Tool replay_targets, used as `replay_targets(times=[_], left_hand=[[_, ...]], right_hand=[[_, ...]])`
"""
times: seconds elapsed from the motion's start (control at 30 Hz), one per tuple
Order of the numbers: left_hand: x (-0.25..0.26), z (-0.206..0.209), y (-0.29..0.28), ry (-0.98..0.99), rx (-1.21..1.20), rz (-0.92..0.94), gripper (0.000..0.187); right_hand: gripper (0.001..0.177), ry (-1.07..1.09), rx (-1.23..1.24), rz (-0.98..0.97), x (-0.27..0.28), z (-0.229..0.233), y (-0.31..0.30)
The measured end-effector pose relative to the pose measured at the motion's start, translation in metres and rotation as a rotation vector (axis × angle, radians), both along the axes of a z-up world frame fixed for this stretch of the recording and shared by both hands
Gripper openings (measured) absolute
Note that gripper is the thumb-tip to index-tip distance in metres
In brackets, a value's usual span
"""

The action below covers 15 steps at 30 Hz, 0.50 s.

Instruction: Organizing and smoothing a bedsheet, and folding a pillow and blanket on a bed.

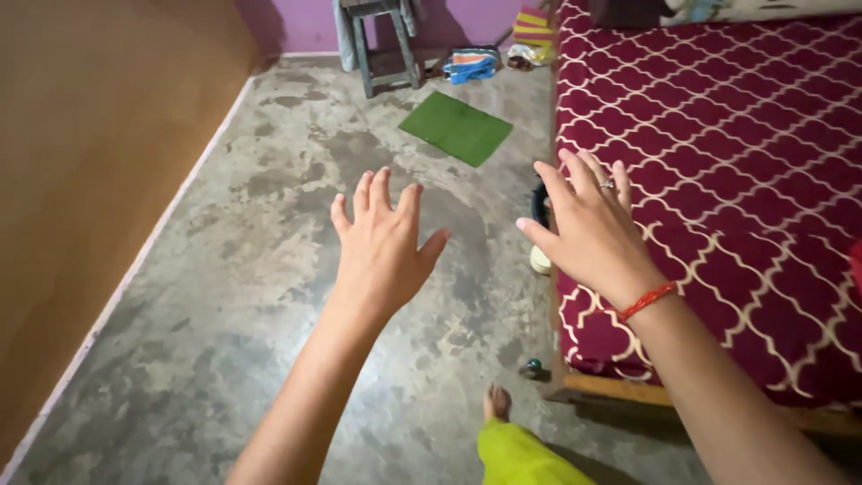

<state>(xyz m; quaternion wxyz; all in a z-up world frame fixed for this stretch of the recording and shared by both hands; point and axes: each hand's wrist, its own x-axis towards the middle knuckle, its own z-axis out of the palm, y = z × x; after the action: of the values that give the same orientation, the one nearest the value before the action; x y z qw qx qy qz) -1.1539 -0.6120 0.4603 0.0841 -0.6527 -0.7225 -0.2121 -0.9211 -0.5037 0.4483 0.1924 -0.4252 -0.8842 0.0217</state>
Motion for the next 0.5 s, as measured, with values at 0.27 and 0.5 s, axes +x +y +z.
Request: replay_targets(times=[0.27,0.5], left_hand=[[-0.073,0.011,0.102,0.105,-0.009,-0.051,0.070],[-0.131,0.010,0.227,0.109,0.022,0.004,0.068]], right_hand=[[0.074,0.051,0.037,0.054,-0.080,-0.006,0.105],[0.075,0.015,0.071,0.117,-0.126,0.001,0.227]])
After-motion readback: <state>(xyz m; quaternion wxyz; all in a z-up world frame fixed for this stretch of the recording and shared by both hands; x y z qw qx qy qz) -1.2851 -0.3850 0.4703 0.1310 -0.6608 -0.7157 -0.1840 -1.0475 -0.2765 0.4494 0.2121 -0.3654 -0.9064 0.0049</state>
